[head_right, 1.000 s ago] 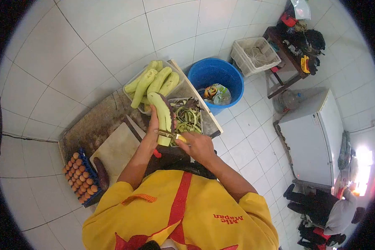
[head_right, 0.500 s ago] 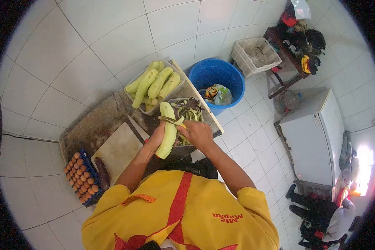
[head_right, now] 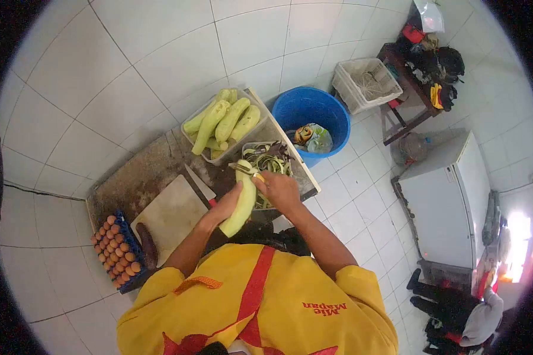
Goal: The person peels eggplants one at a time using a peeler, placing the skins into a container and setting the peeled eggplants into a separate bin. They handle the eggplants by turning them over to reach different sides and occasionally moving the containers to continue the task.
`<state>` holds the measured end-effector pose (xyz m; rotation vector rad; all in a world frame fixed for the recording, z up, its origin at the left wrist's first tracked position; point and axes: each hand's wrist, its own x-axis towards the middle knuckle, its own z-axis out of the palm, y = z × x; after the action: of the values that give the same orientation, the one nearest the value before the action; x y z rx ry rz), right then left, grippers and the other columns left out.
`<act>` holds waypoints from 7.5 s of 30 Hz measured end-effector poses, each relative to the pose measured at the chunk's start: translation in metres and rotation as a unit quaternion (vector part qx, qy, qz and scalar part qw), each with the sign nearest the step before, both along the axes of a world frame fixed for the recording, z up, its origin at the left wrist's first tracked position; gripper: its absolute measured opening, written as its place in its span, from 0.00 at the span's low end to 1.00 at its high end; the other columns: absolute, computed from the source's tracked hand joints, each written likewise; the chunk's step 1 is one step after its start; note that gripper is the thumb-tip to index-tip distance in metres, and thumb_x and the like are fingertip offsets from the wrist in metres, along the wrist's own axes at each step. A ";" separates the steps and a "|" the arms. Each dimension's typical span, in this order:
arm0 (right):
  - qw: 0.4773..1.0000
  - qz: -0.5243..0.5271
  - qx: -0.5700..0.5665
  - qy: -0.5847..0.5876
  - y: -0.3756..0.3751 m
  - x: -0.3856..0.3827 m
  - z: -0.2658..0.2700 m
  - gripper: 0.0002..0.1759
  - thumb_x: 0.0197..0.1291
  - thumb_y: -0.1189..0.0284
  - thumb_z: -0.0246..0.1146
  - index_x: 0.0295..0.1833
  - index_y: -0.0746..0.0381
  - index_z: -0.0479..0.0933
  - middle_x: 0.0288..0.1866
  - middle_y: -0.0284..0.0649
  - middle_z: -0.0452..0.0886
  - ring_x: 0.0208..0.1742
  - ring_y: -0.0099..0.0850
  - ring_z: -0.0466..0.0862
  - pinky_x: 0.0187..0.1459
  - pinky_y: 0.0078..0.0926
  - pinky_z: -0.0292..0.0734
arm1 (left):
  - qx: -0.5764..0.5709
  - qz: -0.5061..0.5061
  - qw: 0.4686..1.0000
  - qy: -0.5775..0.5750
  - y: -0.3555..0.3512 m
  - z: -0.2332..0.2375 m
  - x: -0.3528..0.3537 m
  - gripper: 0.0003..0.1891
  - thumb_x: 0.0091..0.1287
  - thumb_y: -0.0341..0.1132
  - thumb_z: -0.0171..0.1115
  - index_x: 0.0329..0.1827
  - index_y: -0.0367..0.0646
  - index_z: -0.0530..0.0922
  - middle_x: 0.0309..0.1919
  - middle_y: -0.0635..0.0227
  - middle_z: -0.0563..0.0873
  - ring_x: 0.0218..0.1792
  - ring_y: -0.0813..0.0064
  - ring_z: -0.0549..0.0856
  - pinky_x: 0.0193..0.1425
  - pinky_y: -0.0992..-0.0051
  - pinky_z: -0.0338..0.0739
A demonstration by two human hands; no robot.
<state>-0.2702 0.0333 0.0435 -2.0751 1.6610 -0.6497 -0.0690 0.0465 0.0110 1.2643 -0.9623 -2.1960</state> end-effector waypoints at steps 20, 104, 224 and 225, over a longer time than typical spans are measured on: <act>0.864 -0.048 0.309 -0.393 0.019 -0.055 0.032 0.31 0.81 0.49 0.46 0.44 0.65 0.82 0.18 0.32 0.73 0.14 0.23 0.72 0.20 0.22 0.68 | 0.020 0.187 0.967 0.170 -0.030 0.028 0.002 0.28 0.80 0.59 0.48 0.60 0.40 0.74 0.42 0.55 0.87 0.43 0.61 0.88 0.46 0.61 0.86; 0.999 -0.007 -0.014 -0.028 0.022 -0.005 0.011 0.25 0.70 0.48 0.63 0.36 0.59 0.82 0.26 0.50 0.83 0.30 0.53 0.85 0.33 0.50 0.79 | -0.037 0.106 0.993 -0.032 -0.009 0.014 -0.015 0.28 0.84 0.58 0.33 0.62 0.46 0.74 0.34 0.69 0.80 0.30 0.73 0.83 0.32 0.70 0.82; 0.998 0.030 -0.035 0.044 0.018 -0.003 0.038 0.26 0.68 0.45 0.63 0.36 0.59 0.82 0.25 0.49 0.83 0.31 0.53 0.85 0.33 0.51 0.79 | -0.037 0.207 0.973 0.100 -0.037 0.022 -0.025 0.30 0.84 0.59 0.36 0.70 0.44 0.71 0.52 0.64 0.83 0.46 0.72 0.85 0.49 0.68 0.84; 0.998 0.027 -0.035 0.037 0.021 -0.001 0.032 0.26 0.68 0.45 0.62 0.36 0.59 0.82 0.26 0.49 0.83 0.31 0.53 0.85 0.33 0.51 0.79 | -0.043 0.212 0.973 0.083 -0.036 0.000 -0.023 0.29 0.84 0.58 0.36 0.69 0.44 0.71 0.51 0.64 0.83 0.45 0.72 0.85 0.48 0.68 0.83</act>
<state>-0.2710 0.0542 0.0760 -2.2092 1.6375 -0.6296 -0.0923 0.0109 0.0114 1.1051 -0.6438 -1.8703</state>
